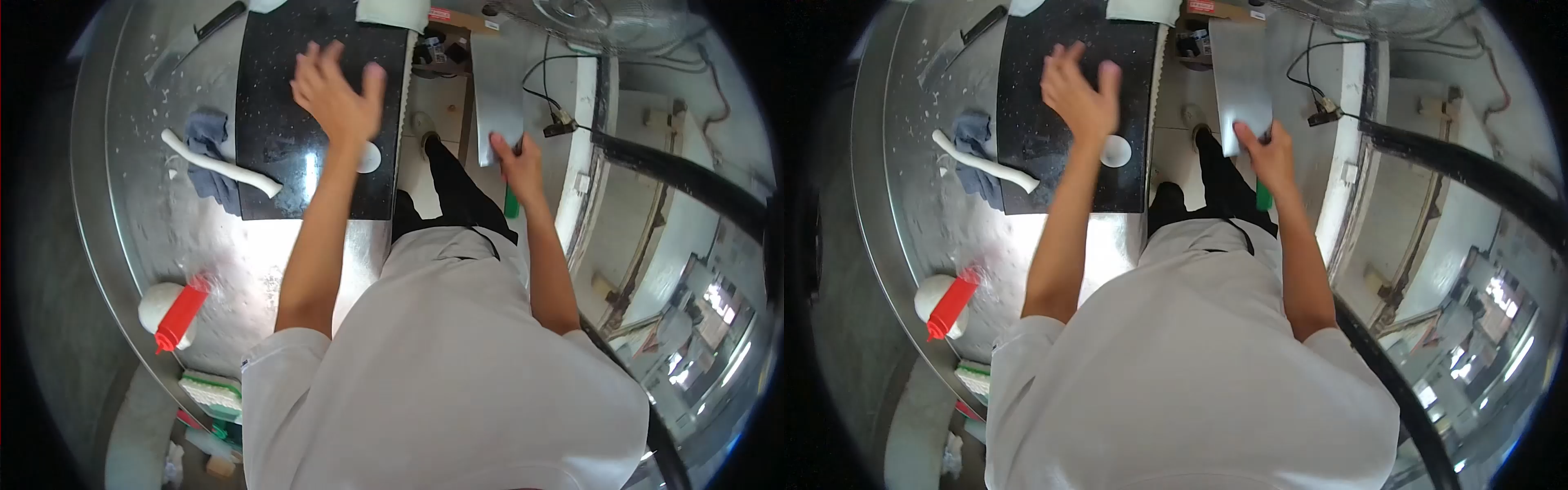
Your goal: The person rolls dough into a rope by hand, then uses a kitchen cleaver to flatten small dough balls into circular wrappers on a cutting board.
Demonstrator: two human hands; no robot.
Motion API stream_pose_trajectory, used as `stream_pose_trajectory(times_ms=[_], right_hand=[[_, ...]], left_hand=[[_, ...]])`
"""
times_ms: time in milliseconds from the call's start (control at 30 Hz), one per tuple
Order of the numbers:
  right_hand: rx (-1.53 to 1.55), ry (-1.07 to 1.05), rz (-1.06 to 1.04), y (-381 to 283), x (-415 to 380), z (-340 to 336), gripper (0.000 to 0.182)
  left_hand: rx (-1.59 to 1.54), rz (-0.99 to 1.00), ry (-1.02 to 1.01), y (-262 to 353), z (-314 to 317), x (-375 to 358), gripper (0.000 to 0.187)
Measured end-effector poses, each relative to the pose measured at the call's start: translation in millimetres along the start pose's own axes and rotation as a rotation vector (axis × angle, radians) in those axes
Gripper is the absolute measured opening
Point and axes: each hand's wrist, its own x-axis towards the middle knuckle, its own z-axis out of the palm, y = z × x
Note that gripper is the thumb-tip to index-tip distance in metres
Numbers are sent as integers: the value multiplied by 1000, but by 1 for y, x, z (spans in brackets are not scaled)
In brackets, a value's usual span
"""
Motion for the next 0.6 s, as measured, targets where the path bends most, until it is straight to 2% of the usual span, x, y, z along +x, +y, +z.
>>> stream_pose_trajectory(times_ms=[33,100,133,167,200,233,300,367,400,433,500,567,600], right_hand=[[-4,-14,72,11,-14,-2,51],[5,-14,-15,33,-42,-1,52],[8,-8,-68,37,-44,-2,53],[49,-113,-100,36,-45,-5,60],[-55,-208,-85,38,-46,-5,60],[-149,-301,-90,36,-33,-1,60],[-144,-511,-224,17,-7,22,58],[-230,-721,-357,8,11,50,55],[-317,-805,-443,6,28,69,53],[-396,-893,-525,5,36,86,52],[-577,-853,-604,-9,53,102,54],[-644,-790,-636,-20,52,99,56],[-610,-828,-603,-14,42,98,58]], left_hand=[[90,65,-159,8,-5,-17,72],[275,182,-481,13,-8,-71,78],[121,121,-440,1,-3,-65,84],[79,64,-272,-11,5,-62,80],[-438,-223,-71,-18,9,-53,71],[-574,-459,102,-36,10,-39,67],[-528,-441,226,-19,-28,-16,64],[-226,-84,-34,-6,-39,-36,63],[62,12,-206,-3,-39,-62,73],[185,-4,-426,-14,-34,-92,89],[403,-53,-556,-13,-32,-111,98],[425,-57,-557,-10,-23,-87,100],[447,-84,-583,-6,-31,-88,101]])
